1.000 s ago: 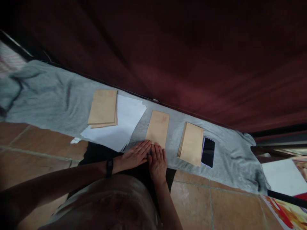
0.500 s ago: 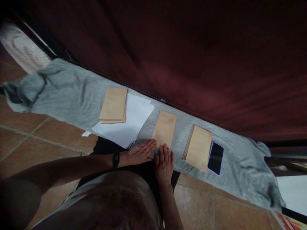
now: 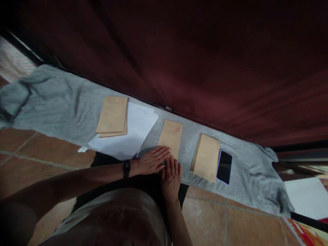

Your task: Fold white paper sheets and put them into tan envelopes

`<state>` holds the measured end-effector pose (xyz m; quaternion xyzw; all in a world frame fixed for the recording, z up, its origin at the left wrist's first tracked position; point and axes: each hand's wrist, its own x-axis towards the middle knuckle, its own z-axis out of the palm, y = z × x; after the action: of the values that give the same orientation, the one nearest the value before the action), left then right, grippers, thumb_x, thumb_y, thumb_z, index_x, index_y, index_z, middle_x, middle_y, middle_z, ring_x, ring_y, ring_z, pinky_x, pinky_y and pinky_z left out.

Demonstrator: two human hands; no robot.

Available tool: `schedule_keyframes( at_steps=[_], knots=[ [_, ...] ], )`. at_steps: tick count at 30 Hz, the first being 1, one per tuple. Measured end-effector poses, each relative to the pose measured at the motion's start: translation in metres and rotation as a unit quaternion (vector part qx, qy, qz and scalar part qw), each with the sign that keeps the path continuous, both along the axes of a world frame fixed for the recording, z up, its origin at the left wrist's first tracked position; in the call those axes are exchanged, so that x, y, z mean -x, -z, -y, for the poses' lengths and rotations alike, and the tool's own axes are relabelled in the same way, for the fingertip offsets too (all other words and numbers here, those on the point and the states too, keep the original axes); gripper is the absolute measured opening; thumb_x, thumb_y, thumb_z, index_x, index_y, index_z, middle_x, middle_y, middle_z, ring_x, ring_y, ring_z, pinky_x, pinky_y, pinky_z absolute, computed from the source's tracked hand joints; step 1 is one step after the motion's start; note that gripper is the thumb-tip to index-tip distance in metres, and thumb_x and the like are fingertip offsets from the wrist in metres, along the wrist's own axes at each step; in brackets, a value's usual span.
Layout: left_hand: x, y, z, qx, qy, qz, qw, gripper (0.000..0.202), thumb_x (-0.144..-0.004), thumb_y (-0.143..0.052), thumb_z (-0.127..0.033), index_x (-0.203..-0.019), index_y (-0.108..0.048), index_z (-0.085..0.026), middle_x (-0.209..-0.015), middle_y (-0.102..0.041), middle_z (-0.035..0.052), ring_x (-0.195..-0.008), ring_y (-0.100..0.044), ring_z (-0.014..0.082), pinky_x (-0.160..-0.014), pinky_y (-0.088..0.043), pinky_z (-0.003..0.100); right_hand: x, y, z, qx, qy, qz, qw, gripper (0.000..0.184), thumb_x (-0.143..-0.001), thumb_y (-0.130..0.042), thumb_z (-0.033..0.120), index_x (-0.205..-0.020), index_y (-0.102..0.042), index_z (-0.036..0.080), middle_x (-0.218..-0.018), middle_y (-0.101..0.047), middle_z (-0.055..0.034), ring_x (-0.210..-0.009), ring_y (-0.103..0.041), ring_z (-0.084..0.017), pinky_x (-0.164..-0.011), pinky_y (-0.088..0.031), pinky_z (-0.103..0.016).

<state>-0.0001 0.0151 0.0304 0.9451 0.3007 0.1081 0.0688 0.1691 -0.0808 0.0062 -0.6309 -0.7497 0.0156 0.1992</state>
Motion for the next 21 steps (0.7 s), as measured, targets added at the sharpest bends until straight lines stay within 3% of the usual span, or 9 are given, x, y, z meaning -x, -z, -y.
schedule_keyframes(
  at_steps=[6,11,21],
  knots=[
    [-0.012,0.005,-0.027,-0.002,0.007,0.017,1.0,0.05,-0.105,-0.038,-0.034,-0.153,-0.041,-0.018,-0.164,-0.032,0.0092,-0.155,-0.021,0.0221,-0.127,-0.014,0.044,0.001,0.0,0.0,-0.002,0.005,0.002,1.0,0.05,-0.107,-0.037,0.031,-0.156,-0.038,0.02,-0.157,-0.044,-0.0126,-0.149,-0.035,-0.03,-0.118,-0.031,-0.058],
    [-0.024,0.006,-0.058,0.001,-0.014,0.006,1.0,0.051,-0.105,-0.035,-0.032,-0.154,-0.037,-0.018,-0.165,-0.031,0.0105,-0.155,-0.022,0.0225,-0.127,-0.012,0.046,0.002,-0.004,-0.002,0.015,0.009,0.013,1.0,0.053,-0.106,-0.039,0.029,-0.158,-0.032,0.021,-0.16,-0.04,-0.0095,-0.148,-0.036,-0.03,-0.12,-0.029,-0.055],
    [-0.051,0.008,-0.129,0.015,-0.074,-0.035,0.997,0.062,-0.104,-0.034,-0.047,-0.157,-0.032,-0.014,-0.167,-0.024,0.0128,-0.156,-0.015,0.0264,-0.126,-0.007,0.049,0.003,-0.005,-0.004,0.016,0.019,0.024,0.999,0.055,-0.105,-0.041,0.028,-0.159,-0.031,0.023,-0.16,-0.039,-0.0076,-0.149,-0.036,-0.028,-0.12,-0.028,-0.053]
  ],
)
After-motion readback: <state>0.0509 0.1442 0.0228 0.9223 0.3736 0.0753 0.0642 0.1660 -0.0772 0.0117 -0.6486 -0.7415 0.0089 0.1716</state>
